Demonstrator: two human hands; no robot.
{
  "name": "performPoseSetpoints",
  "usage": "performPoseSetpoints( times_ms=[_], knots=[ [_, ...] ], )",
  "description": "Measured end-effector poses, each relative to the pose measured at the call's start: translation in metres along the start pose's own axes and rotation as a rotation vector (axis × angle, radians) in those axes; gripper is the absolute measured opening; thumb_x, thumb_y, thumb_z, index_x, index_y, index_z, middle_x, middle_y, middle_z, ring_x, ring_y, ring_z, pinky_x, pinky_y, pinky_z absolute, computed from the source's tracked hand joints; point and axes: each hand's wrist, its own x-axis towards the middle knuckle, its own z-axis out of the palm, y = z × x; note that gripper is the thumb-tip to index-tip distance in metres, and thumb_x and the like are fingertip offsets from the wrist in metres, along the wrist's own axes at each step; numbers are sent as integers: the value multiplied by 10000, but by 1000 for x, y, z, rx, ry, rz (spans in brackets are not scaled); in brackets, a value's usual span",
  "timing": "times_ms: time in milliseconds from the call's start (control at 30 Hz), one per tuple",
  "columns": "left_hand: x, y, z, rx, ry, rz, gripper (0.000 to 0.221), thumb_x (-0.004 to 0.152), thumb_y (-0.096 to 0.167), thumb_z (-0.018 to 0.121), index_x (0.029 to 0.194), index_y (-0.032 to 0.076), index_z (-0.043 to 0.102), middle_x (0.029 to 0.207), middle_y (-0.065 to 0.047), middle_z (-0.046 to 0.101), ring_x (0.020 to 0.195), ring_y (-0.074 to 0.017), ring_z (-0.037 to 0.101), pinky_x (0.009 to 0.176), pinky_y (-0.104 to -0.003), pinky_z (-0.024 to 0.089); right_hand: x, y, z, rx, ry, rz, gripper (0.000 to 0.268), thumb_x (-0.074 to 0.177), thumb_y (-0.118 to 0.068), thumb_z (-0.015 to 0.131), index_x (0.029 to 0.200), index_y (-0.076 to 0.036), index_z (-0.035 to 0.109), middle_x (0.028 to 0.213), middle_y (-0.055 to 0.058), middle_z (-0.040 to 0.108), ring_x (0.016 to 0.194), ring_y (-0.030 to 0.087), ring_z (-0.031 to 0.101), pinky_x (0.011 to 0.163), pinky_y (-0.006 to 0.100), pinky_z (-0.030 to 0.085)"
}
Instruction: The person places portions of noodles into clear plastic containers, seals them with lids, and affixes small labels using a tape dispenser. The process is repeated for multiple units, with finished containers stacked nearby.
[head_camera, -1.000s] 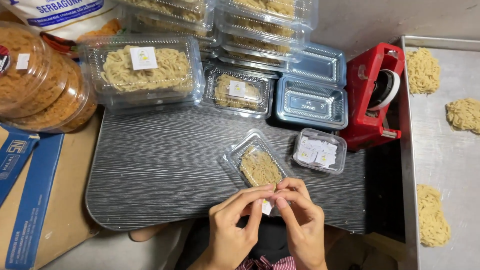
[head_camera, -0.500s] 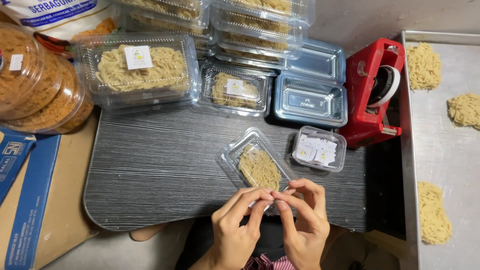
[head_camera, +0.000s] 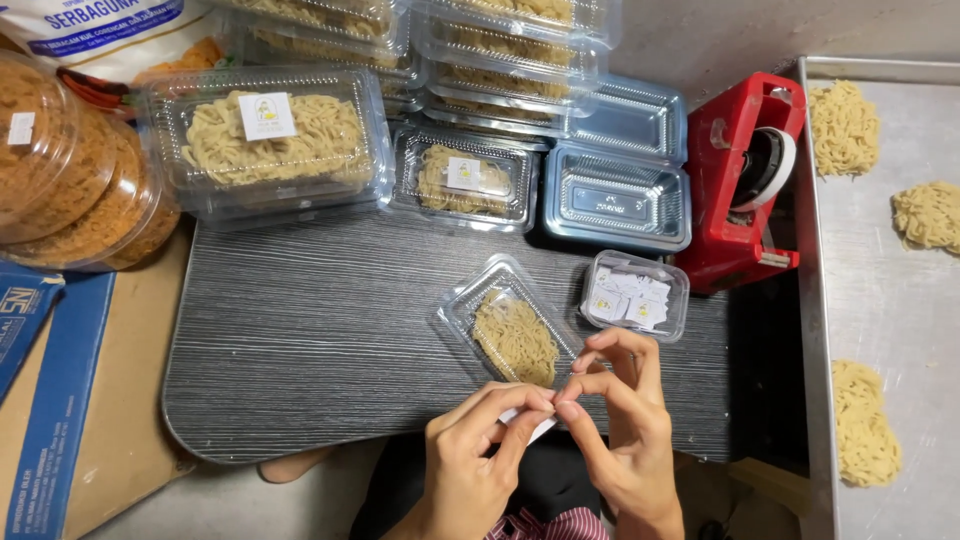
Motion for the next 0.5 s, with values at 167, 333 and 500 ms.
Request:
performPoseSetpoints(
  times_ms=[167, 333, 500],
  knots=[
    [7, 5, 1, 26, -10, 91, 165, 839, -31, 460, 864, -2, 621, 877, -97, 661, 822, -176, 662, 735, -229, 544, -3, 4, 2, 100, 27, 71, 70, 826, -43, 527, 766, -42, 563, 998, 85, 363, 929, 167, 442, 796, 270, 427],
    [3, 2, 3, -27, -51, -25, 279, 895, 64, 390, 1155, -11, 460, 1042, -144, 655, 988, -207, 655, 814, -246, 556, -5, 1, 2, 122, 35, 98, 68, 831, -48, 522, 776, -33, 558, 1000, 87, 359, 929, 173, 445, 829, 289, 420],
    [0, 0, 5, -85, -3, -47, 388, 880, 45, 432, 1254, 4, 333, 1039, -170, 658, 994, -224, 659, 844, -247, 539, -1, -2, 2, -38, -18, 92, 57, 808, -105, 569, 775, -68, 597, 991, 70, 386, 914, 152, 474, 849, 284, 434]
  ],
)
